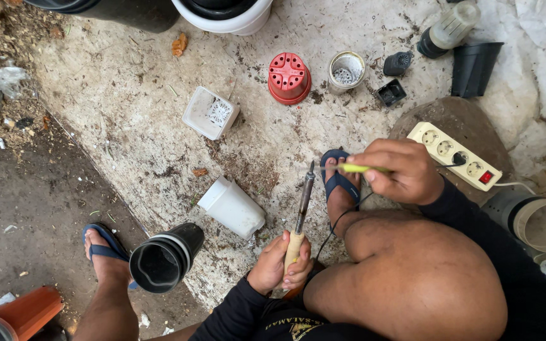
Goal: The person uses a soldering iron to melt the bottom of a white plastic container, creating a patterned opening. They briefly scrape the tool tip with a small blade before continuing to melt another container.
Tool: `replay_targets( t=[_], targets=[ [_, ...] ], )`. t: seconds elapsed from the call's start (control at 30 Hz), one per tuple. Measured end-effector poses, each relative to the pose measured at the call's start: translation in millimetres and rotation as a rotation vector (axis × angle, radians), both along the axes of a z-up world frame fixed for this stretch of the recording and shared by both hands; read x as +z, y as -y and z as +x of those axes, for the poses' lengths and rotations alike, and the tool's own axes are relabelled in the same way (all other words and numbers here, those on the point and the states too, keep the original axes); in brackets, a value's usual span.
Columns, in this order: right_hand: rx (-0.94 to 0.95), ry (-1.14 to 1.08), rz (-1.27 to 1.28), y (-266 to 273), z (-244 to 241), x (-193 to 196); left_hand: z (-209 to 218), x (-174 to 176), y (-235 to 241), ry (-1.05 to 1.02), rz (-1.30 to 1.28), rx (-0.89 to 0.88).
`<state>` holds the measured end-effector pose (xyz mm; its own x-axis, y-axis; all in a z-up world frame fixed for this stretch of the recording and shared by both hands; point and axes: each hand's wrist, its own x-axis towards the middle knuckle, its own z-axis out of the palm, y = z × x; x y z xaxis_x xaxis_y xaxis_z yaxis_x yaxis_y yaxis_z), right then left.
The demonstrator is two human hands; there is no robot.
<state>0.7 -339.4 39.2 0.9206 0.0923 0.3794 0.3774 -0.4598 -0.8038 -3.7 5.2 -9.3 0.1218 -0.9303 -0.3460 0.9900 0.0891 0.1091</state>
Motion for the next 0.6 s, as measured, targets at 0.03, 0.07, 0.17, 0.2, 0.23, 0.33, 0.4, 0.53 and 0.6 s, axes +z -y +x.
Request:
replay_targets(
  t=[0.03,0.07,0.17,0.2,0.23,0.33,0.4,0.53,0.6],
  targets=[
    [-0.055,-0.038,-0.007,0.2,-1.5,-0.5,0.3,-0.3,0.2,0.001,-0.023,0.002],
    [-0.111,-0.076,-0.015,0.7,-2.6,-0.8,0.3,0.0,0.3,0.003,-0.045,0.004],
    [-0.045,-0.057,0.088,2.8,-1.4,-1.5,-0.9,2.2,-0.5,-0.103,-0.013,-0.006],
    [0.016,-0.03,0.145,2.6,-0.9,-1.6,-0.4,2.2,-0.9,-0.104,-0.016,-0.008],
    [0.021,-0.024,0.127,2.4,-0.1,-1.8,0.5,1.4,-1.4,-0.105,-0.019,-0.011],
    [-0.019,-0.031,0.087,-0.5,0.4,-2.0,1.8,-0.6,-4.2,-0.167,-0.085,-0.029],
    [-0.1,-0.067,0.079,-1.7,2.7,-1.8,1.1,-3.0,-4.7,-0.226,-0.126,-0.034],
    [0.039,0.051,0.182,-2.5,7.5,-0.6,-1.0,-10.7,-4.2,-0.327,-0.184,-0.038],
    [0.055,0.025,0.108,-2.2,6.1,1.4,-2.6,-12.9,-5.2,-0.348,-0.222,-0.044]
  ],
)
